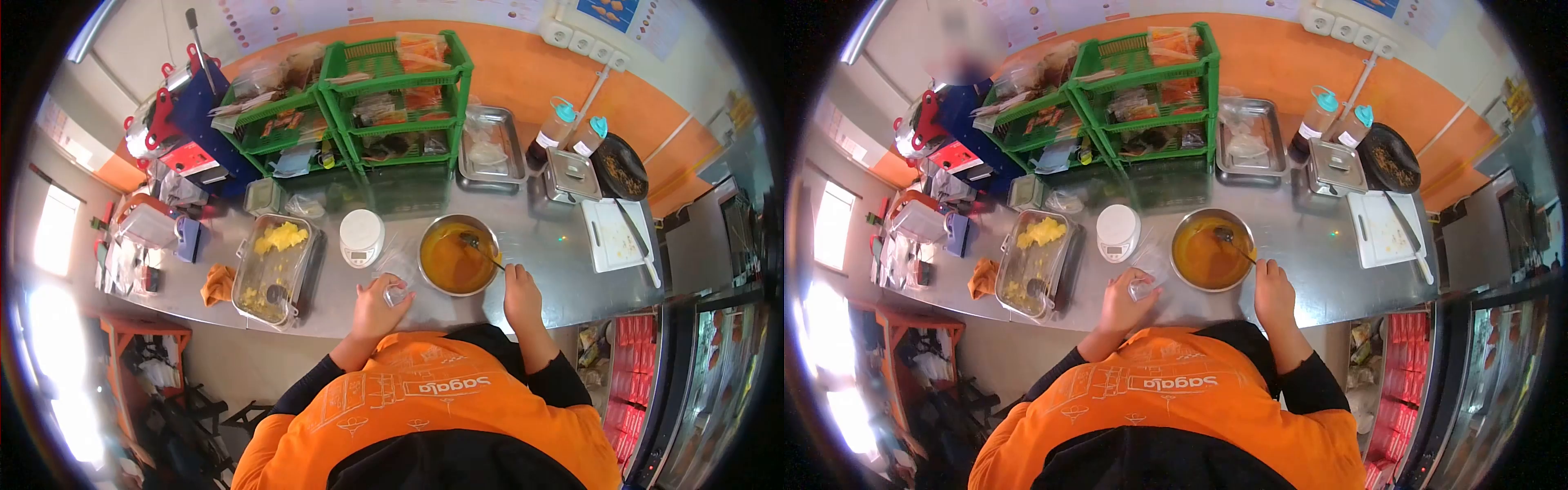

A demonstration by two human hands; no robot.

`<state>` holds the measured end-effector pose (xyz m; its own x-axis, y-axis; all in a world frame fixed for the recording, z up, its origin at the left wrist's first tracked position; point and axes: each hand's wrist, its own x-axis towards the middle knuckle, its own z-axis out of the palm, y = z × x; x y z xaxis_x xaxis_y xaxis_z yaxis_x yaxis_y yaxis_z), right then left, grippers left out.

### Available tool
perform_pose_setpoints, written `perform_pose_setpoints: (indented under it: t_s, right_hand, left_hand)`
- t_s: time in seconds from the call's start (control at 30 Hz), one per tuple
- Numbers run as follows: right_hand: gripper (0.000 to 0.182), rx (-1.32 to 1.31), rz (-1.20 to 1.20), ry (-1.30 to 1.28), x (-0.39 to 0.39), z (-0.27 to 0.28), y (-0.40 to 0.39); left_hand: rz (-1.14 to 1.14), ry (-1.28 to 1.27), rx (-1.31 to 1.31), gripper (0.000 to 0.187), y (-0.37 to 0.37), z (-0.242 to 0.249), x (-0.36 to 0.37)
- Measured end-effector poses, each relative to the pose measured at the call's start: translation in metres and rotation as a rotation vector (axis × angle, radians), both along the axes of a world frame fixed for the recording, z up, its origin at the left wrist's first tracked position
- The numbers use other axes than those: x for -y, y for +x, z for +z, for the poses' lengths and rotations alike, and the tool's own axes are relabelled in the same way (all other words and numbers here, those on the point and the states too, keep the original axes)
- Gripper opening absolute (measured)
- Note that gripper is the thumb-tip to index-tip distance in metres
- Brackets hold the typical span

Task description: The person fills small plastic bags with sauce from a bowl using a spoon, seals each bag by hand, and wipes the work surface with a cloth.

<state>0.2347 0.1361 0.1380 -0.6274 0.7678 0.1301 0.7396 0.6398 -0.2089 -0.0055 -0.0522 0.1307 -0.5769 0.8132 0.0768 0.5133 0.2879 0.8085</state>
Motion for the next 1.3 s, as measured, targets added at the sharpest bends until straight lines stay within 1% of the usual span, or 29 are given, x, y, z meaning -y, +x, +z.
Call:
perform_pose_setpoints:
  t_s: [0.1, 0.17, 0.2, 0.23, 0.3, 0.4, 0.5, 0.6, 0.7, 0.77, 0.9, 1.0, 1.1, 1.17, 1.3]
  right_hand:
    - [0.021, 0.033, -0.017, -0.090, -0.004, -0.013, 0.002]
    - [0.016, -0.115, -0.021, -0.172, -0.004, -0.030, 0.004]
    - [0.014, -0.187, -0.023, -0.215, -0.006, -0.036, 0.006]
    - [0.012, -0.230, -0.057, -0.323, -0.008, -0.036, 0.006]
    - [0.012, -0.312, -0.125, -0.541, -0.013, -0.036, 0.008]
    - [0.014, -0.498, -0.107, -0.669, -0.024, -0.064, 0.023]
    - [0.014, -0.570, -0.269, -1.005, -0.030, -0.064, 0.033]
    - [0.015, -0.579, -0.316, -1.127, -0.028, -0.039, 0.038]
    - [0.014, -0.607, -0.312, -1.041, -0.028, -0.032, 0.047]
    - [0.014, -0.652, -0.299, -0.931, -0.030, -0.032, 0.057]
    - [0.014, -0.671, -0.298, -0.768, -0.038, -0.036, 0.085]
    - [0.014, -0.639, -0.315, -0.708, -0.038, -0.020, 0.097]
    - [0.014, -0.610, -0.321, -0.642, -0.043, -0.024, 0.115]
    - [0.014, -0.580, -0.318, -0.602, -0.045, -0.020, 0.123]
    - [0.015, -0.550, -0.350, -0.565, -0.050, -0.014, 0.133]
  left_hand:
    - [-0.031, 0.059, 0.039, 0.025, -0.001, 0.002, -0.001]
    - [-0.043, 0.074, 0.097, 0.024, -0.001, 0.001, -0.001]
    - [-0.052, 0.086, 0.061, 0.025, -0.002, 0.002, -0.001]
    - [-0.061, 0.097, 0.025, 0.025, -0.002, 0.002, -0.001]
    - [-0.061, 0.104, -0.003, 0.026, -0.002, 0.003, 0.000]
    - [-0.034, 0.110, 0.044, 0.027, -0.001, 0.006, -0.001]
    - [-0.020, 0.146, 0.134, 0.027, -0.001, 0.011, -0.004]
    - [-0.026, 0.175, 0.188, 0.027, -0.004, 0.009, -0.009]
    - [-0.026, 0.196, 0.178, 0.024, -0.005, 0.018, -0.019]
    - [-0.042, 0.196, 0.167, 0.023, -0.006, 0.023, -0.025]
    - [-0.051, 0.195, 0.140, 0.022, -0.009, 0.019, -0.033]
    - [-0.049, 0.154, 0.119, 0.021, -0.009, 0.021, -0.038]
    - [-0.053, 0.134, 0.080, 0.023, -0.010, 0.020, -0.044]
    - [-0.068, 0.125, 0.021, 0.024, -0.011, 0.022, -0.047]
    - [-0.100, 0.114, -0.007, 0.026, -0.013, 0.020, -0.055]
